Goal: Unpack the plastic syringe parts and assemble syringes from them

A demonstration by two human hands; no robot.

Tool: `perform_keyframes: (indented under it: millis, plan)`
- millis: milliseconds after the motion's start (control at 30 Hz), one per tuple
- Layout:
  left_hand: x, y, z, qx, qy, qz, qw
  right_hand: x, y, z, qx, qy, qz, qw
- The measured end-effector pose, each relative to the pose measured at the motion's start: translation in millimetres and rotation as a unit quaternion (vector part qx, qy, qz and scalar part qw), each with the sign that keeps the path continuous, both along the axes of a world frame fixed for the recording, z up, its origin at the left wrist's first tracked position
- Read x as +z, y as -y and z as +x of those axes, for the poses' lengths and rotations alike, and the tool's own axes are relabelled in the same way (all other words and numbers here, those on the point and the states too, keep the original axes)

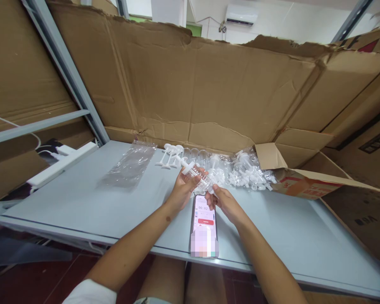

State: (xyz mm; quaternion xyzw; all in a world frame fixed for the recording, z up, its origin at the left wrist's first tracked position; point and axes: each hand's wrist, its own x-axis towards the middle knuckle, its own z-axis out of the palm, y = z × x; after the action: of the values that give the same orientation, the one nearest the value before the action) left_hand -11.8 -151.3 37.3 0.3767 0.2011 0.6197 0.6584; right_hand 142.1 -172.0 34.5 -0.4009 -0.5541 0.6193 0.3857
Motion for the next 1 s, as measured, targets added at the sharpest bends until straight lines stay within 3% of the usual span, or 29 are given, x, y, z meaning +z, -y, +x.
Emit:
perform_keyframes:
  millis: [200, 400, 500, 567, 667, 700, 867, 1000]
  plan:
    - [-1.5, 0, 1, -0.004, 0.003, -0.003, 1.000, 1.4, 1, -1, -0.092, 0.021, 0.121, 0.988]
    - [-3.2, -1, 2, 0.006, -0.006, 0.004, 1.000, -3.3, -1, -1, -0.048, 0.034, 0.093, 0.994]
    - [-2.9, -4, 0, 0.025, 0.003, -0.003, 1.000, -4.6, -4, 2, -0.082, 0.102, 0.129, 0.983]
    - [-2.8, -7, -2, 0.045, 0.013, -0.015, 0.999, -4.9, -7, 6, -0.145, 0.190, 0.212, 0.948]
    - [-2.2, -12, -4, 0.075, 0.017, -0.027, 0.997, -5.8, -11, 12, -0.227, 0.324, 0.335, 0.855]
    - [-1.8, -12, -4, 0.083, 0.015, -0.028, 0.996, -6.5, -13, 14, -0.234, 0.348, 0.353, 0.836]
    - [-0.4, -14, -6, 0.106, 0.016, -0.029, 0.994, -13.4, -19, 13, -0.199, 0.366, 0.400, 0.816]
    - [0.2, -13, -5, 0.110, 0.019, -0.039, 0.993, -19.3, -23, 9, -0.133, 0.406, 0.436, 0.792]
